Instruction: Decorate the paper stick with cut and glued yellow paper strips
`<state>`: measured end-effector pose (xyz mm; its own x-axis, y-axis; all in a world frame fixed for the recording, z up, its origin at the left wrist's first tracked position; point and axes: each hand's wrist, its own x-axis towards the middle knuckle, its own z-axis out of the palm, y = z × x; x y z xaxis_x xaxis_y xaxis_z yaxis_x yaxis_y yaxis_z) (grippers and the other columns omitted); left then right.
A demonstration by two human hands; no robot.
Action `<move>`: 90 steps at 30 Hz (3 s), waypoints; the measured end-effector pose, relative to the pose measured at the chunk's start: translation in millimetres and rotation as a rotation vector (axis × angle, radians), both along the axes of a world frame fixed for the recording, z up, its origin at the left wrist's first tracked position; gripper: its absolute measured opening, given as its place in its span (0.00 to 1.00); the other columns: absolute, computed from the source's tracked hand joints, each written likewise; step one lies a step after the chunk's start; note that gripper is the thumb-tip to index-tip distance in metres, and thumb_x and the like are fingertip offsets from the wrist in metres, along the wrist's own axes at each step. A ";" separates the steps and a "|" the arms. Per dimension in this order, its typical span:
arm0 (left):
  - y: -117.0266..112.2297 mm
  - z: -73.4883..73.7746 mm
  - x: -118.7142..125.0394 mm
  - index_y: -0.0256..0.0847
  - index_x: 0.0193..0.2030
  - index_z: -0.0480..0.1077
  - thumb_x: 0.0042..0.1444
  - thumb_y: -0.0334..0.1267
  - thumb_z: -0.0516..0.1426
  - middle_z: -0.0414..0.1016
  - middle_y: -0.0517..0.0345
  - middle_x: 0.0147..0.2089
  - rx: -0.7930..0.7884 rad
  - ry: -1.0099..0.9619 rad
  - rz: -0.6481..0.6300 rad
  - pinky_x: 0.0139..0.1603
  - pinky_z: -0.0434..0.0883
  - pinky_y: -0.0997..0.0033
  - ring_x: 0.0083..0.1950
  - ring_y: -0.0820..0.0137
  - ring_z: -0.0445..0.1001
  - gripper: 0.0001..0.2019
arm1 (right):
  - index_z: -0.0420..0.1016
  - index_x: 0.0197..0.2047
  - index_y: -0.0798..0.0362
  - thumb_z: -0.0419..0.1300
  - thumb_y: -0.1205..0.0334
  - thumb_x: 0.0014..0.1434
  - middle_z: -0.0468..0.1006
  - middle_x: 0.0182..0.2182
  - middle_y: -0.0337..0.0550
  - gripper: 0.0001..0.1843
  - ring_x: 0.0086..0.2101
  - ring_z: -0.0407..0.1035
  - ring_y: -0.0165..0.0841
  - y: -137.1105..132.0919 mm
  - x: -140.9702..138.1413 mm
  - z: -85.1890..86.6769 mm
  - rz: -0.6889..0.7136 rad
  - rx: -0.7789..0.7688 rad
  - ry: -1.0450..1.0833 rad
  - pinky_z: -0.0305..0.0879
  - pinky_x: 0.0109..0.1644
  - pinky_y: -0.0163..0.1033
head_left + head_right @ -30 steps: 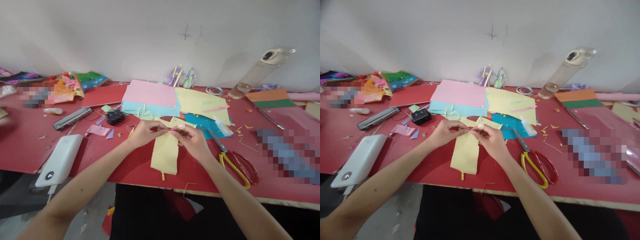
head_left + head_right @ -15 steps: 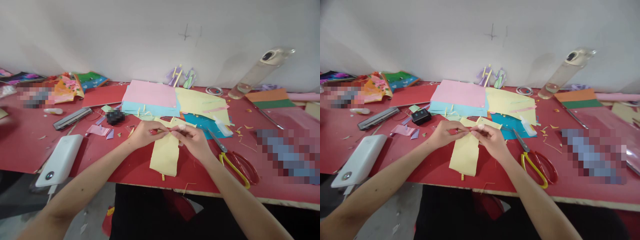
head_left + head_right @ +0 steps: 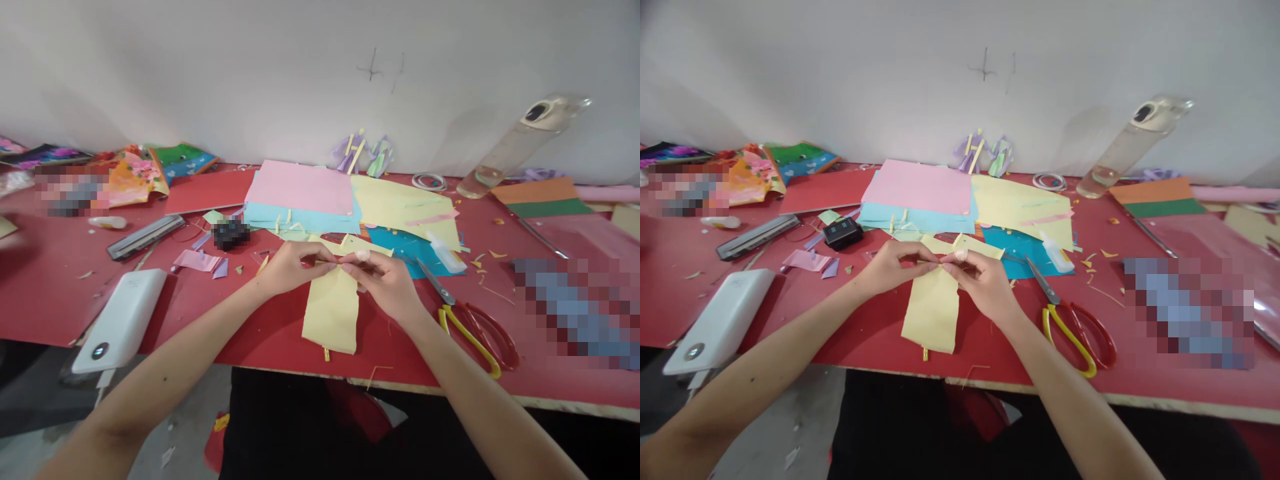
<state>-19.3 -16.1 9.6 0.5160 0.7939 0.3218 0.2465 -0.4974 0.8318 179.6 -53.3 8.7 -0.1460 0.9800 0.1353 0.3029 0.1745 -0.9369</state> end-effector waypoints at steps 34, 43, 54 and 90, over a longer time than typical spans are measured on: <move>-0.7 5.5 1.4 0.38 0.35 0.75 0.55 0.36 0.58 0.78 0.55 0.35 -0.152 -0.031 0.003 0.32 0.69 0.74 0.34 0.73 0.74 0.05 | 0.78 0.38 0.48 0.61 0.55 0.58 0.78 0.33 0.40 0.08 0.27 0.69 0.28 0.2 0.2 -0.8 0.010 0.045 -0.042 0.68 0.26 0.32; -1.5 7.2 1.6 0.38 0.35 0.76 0.55 0.34 0.59 0.78 0.55 0.35 -0.124 -0.032 0.039 0.30 0.67 0.75 0.32 0.74 0.72 0.04 | 0.78 0.39 0.49 0.60 0.53 0.58 0.77 0.33 0.41 0.10 0.27 0.69 0.27 1.0 -0.1 -3.1 0.006 0.003 -0.019 0.69 0.26 0.31; -2.3 7.3 2.4 0.38 0.35 0.77 0.55 0.33 0.59 0.79 0.54 0.36 -0.142 -0.048 0.036 0.33 0.70 0.75 0.35 0.73 0.74 0.04 | 0.78 0.39 0.49 0.60 0.52 0.58 0.76 0.32 0.41 0.11 0.28 0.68 0.28 1.4 1.8 -3.8 0.003 0.019 -0.029 0.68 0.26 0.31; -2.9 5.5 5.0 0.37 0.36 0.77 0.55 0.35 0.59 0.81 0.53 0.36 -0.149 -0.006 0.088 0.31 0.69 0.75 0.33 0.73 0.75 0.06 | 0.77 0.39 0.50 0.61 0.55 0.57 0.76 0.34 0.41 0.10 0.28 0.68 0.27 3.0 0.6 -4.4 -0.009 0.023 0.014 0.67 0.25 0.30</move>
<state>-14.3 -18.9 15.1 0.4407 0.8750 0.2005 0.2782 -0.3455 0.8963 180.2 -50.3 4.3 -0.1348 0.9778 0.1601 0.2917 0.1936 -0.9367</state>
